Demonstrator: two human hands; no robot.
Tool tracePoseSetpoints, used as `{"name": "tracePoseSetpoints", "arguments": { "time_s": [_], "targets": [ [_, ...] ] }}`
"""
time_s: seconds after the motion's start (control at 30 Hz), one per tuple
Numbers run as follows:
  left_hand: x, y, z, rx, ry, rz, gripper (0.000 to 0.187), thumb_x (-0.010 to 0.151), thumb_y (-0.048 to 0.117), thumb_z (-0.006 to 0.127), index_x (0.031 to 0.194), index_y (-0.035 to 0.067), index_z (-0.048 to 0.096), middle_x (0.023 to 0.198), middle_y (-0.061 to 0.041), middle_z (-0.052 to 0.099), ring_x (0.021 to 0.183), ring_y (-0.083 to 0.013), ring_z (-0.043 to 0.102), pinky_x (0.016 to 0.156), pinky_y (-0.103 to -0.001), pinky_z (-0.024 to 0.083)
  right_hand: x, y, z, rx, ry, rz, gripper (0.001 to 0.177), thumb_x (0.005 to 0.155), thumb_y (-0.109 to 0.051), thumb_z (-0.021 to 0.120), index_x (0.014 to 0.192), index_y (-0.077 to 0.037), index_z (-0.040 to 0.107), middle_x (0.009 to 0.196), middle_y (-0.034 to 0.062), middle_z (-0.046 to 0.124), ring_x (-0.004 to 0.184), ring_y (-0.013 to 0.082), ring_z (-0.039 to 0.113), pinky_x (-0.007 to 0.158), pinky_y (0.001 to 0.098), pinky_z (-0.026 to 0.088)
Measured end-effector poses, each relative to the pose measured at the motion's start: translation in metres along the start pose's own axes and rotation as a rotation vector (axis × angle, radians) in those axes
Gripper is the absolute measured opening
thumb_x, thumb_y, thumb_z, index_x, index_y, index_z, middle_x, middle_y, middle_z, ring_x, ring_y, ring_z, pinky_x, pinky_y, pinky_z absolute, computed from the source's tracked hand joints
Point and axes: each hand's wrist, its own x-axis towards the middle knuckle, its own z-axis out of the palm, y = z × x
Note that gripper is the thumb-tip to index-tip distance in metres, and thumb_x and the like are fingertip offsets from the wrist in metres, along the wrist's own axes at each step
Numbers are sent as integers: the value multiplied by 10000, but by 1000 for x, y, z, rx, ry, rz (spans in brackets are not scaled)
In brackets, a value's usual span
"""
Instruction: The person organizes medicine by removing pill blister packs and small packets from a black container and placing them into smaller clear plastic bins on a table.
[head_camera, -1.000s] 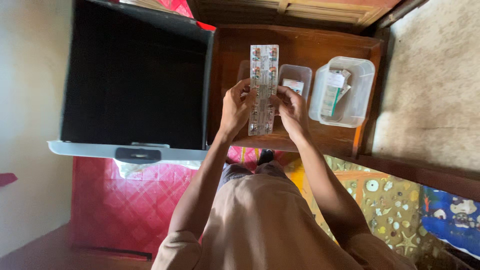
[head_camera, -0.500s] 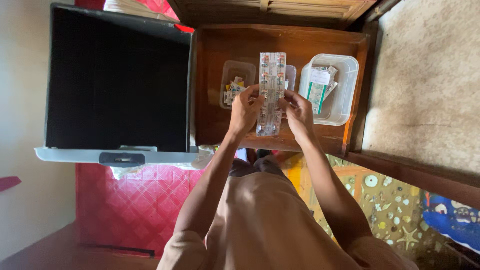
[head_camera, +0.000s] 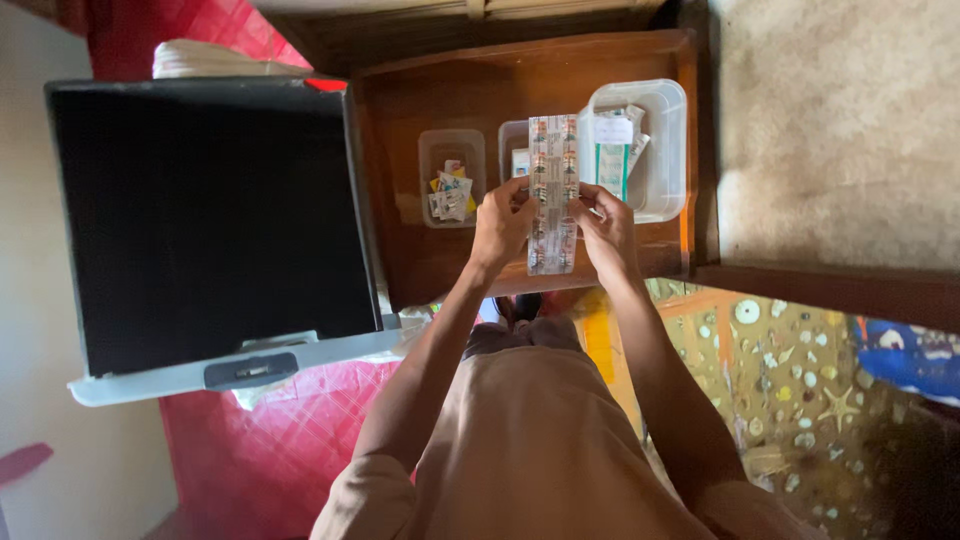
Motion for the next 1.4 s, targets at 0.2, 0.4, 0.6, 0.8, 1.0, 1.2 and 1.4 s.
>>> {"name": "tracePoseSetpoints", "arguments": {
  "time_s": [0.2, 0.4, 0.6, 0.8, 1.0, 1.2, 1.4],
  "targets": [
    [9, -12, 22, 18, -80, 61, 394, 884, 94, 643, 1268, 11, 682, 941, -118, 786, 792, -167, 777, 726, -316, 634, -12, 5, -17, -154, 91, -70, 289, 984, -99, 669, 1261, -20, 689, 1111, 85, 744, 1033, 159, 692, 917, 324, 576],
    [7, -19, 44, 39, -84, 108, 408, 895, 116, 686, 1280, -17, 666, 888, -141, 792, 768, -169, 780, 721, -326, 619, -12, 25, -44, -132, 155, 8, 320, 968, -119, 690, 1276, -33, 676, 1049, 84, 732, 1011, 167, 689, 908, 326, 567],
    [9, -15, 63, -90, -178, -35, 405, 871, 119, 669, 1252, -16, 673, 913, -132, 780, 775, -171, 785, 661, -314, 662, -13, 12, -70, -197, 198, 132, 304, 967, -121, 654, 1253, -27, 698, 1004, 67, 755, 890, 163, 740, 747, 319, 625],
    [28, -19, 94, 16, -178, -36, 415, 892, 140, 652, 1277, -15, 654, 952, -153, 789, 824, -221, 806, 747, -334, 639, 21, 15, -112, -165, 221, 99, 365, 944, -84, 689, 1294, 15, 670, 987, 78, 728, 881, 143, 709, 701, 306, 582],
    [69, -48, 153, 212, -67, 111, 445, 860, 220, 737, 1251, 8, 707, 1174, -216, 742, 1068, -337, 730, 937, -415, 573, 73, 39, -145, -108, 193, 266, 358, 949, -111, 653, 1291, -6, 665, 955, 60, 733, 826, 136, 695, 625, 317, 553],
    [101, -54, 191, 189, -139, -153, 598, 853, 267, 693, 1385, 15, 589, 1202, -270, 715, 1094, -377, 737, 987, -434, 553, 125, 63, -155, -334, 208, 348, 310, 911, -98, 679, 1208, -32, 734, 980, 90, 763, 770, 126, 687, 628, 293, 533],
    [143, -72, 218, 221, -170, -316, 516, 900, 291, 529, 1321, -1, 589, 1198, -295, 691, 1142, -428, 672, 1007, -508, 500, 156, 91, -156, -476, 191, 365, 291, 902, -102, 663, 1184, -54, 712, 1058, 76, 746, 852, 152, 700, 740, 307, 551]
  ]
}}
